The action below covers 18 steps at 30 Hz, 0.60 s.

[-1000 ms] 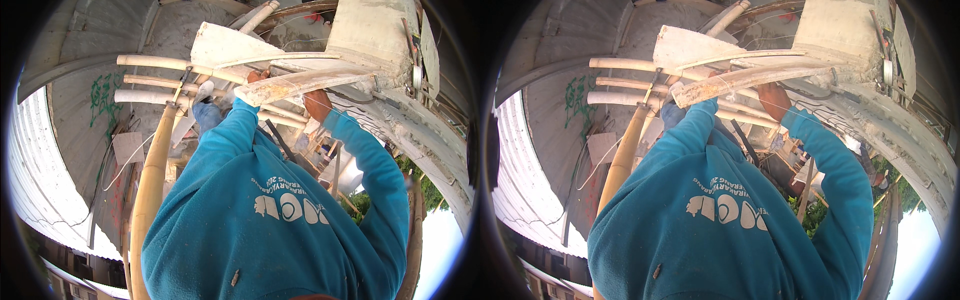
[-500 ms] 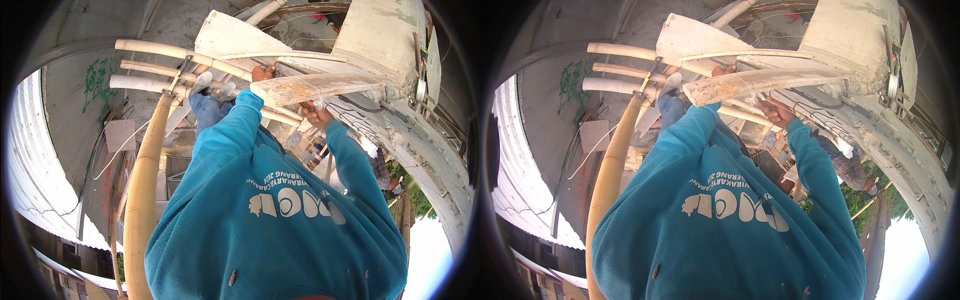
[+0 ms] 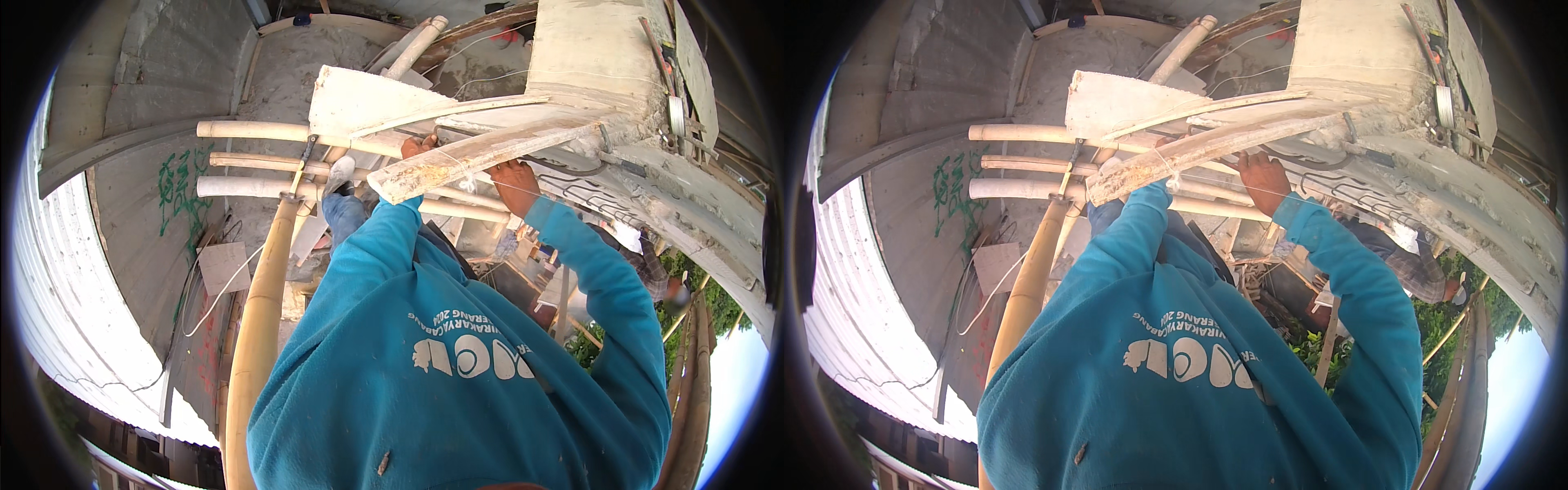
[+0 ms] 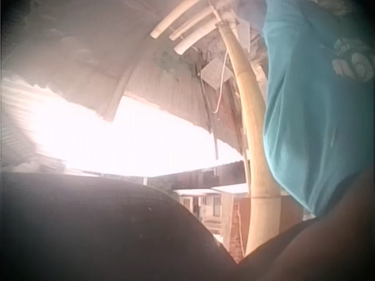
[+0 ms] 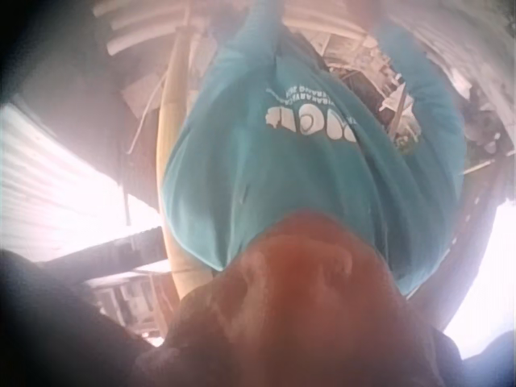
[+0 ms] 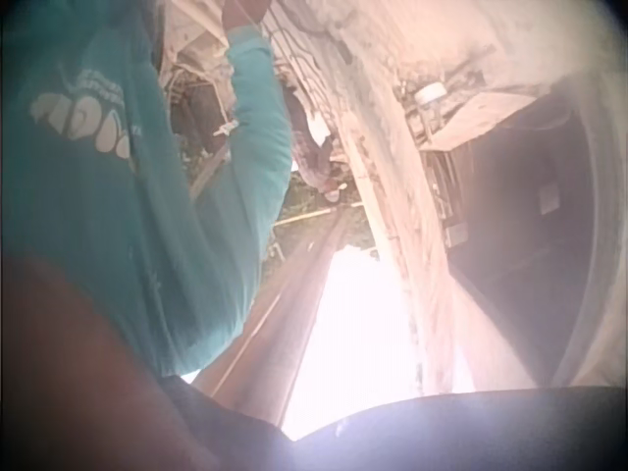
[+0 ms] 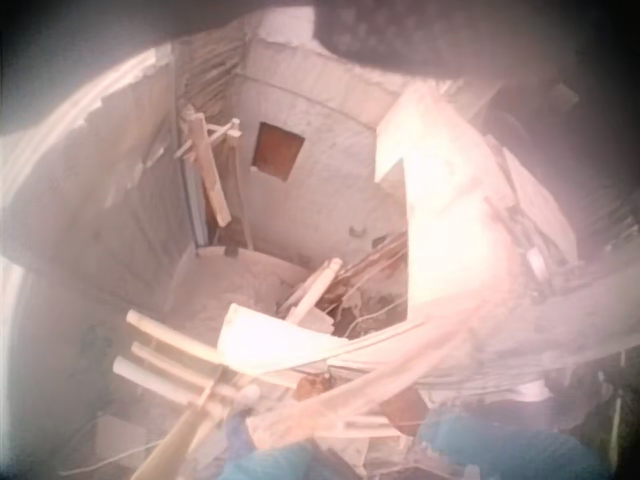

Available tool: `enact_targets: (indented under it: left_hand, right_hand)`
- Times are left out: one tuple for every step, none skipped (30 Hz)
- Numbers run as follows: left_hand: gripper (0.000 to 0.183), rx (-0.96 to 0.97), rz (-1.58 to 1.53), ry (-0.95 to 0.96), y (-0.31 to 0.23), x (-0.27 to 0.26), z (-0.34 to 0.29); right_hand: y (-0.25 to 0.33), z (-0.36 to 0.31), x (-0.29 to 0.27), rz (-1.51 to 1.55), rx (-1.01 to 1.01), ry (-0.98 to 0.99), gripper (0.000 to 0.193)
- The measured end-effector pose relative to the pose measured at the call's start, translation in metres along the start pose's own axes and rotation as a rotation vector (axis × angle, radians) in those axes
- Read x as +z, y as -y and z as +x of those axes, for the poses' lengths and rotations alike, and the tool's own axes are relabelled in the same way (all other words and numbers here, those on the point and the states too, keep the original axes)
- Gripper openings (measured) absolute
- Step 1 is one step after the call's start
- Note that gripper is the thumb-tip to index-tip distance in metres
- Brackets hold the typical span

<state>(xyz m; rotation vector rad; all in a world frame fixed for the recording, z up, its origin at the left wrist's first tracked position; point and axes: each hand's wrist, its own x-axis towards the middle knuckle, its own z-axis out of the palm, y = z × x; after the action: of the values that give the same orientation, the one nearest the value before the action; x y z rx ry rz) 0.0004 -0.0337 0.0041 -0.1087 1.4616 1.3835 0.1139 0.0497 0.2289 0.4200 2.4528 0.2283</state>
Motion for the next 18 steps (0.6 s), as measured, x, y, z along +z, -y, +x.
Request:
enact_targets:
  left_hand:
    - [0.031,0.009,-0.003,-0.018,0.001,0.001,0.001]
    - [0.031,0.025,-0.01,-0.052,0.002,0.003,0.0]
    - [0.031,0.043,-0.013,-0.083,0.004,0.005,-0.003]
    - [0.031,0.059,-0.023,-0.101,0.004,0.005,-0.004]
    - [0.03,-0.04,-0.099,-0.022,-0.003,0.002,-0.007]
    - [0.028,-0.066,0.018,0.049,-0.011,-0.004,-0.007]
    - [0.028,-0.083,0.052,0.047,-0.021,-0.006,-0.017]
    - [0.028,-0.101,0.089,0.047,-0.03,-0.007,-0.026]
    - [0.028,-0.095,0.1,0.019,-0.043,-0.006,-0.025]
    - [0.032,-0.075,0.128,0.04,-0.035,-0.006,-0.023]
    - [0.033,-0.019,0.102,-0.028,-0.002,0.001,-0.007]
    - [0.033,0.056,0.06,-0.118,0.047,0.006,0.022]
    - [0.034,0.007,-0.079,-0.033,0.047,0.007,0.018]
    - [0.036,-0.05,-0.222,0.034,0.043,0.004,0.014]
    - [0.038,-0.114,-0.358,0.094,0.039,0.001,0.011]
    - [0.039,-0.141,-0.36,0.134,0.028,0.005,0.002]
    - [0.04,-0.165,-0.369,0.162,0.021,0.007,-0.003]
    - [0.042,-0.19,-0.379,0.19,0.015,0.011,-0.008]
  right_hand:
    - [0.0,0.002,0.003,0.004,-0.032,0.007,0.036]
    - [-0.002,0.004,0.006,0.007,-0.065,0.013,0.036]
    - [-0.006,0.006,0.01,0.01,-0.098,0.019,0.036]
    - [-0.012,0.011,0.013,0.384,0.002,0.185,0.031]
    - [-0.025,0.018,0.016,0.758,0.104,0.348,0.028]
    - [-0.037,0.023,0.02,1.132,0.208,0.513,0.025]
    - [-0.045,0.021,0.023,1.508,0.323,0.678,0.025]
    - [-0.046,0.01,0.043,1.926,0.461,0.719,0.035]
    - [-0.042,0.005,0.059,1.999,0.53,0.731,0.036]
    - [-0.031,-0.009,0.055,2.133,0.562,0.748,0.037]
    - [-0.023,-0.016,0.052,2.269,0.597,0.763,0.038]
    - [-0.019,-0.012,0.055,2.32,0.553,0.812,0.041]
    - [-0.016,-0.014,0.052,2.212,0.586,0.727,0.045]
    - [-0.012,-0.012,0.043,2.102,0.608,0.645,0.048]
    - [-0.012,-0.011,0.039,1.989,0.628,0.566,0.052]
    - [-0.014,-0.008,0.053,1.764,0.578,0.48,0.06]
    - [-0.014,-0.007,0.043,1.66,0.539,0.436,0.059]
    - [-0.016,-0.005,0.029,1.556,0.501,0.391,0.058]
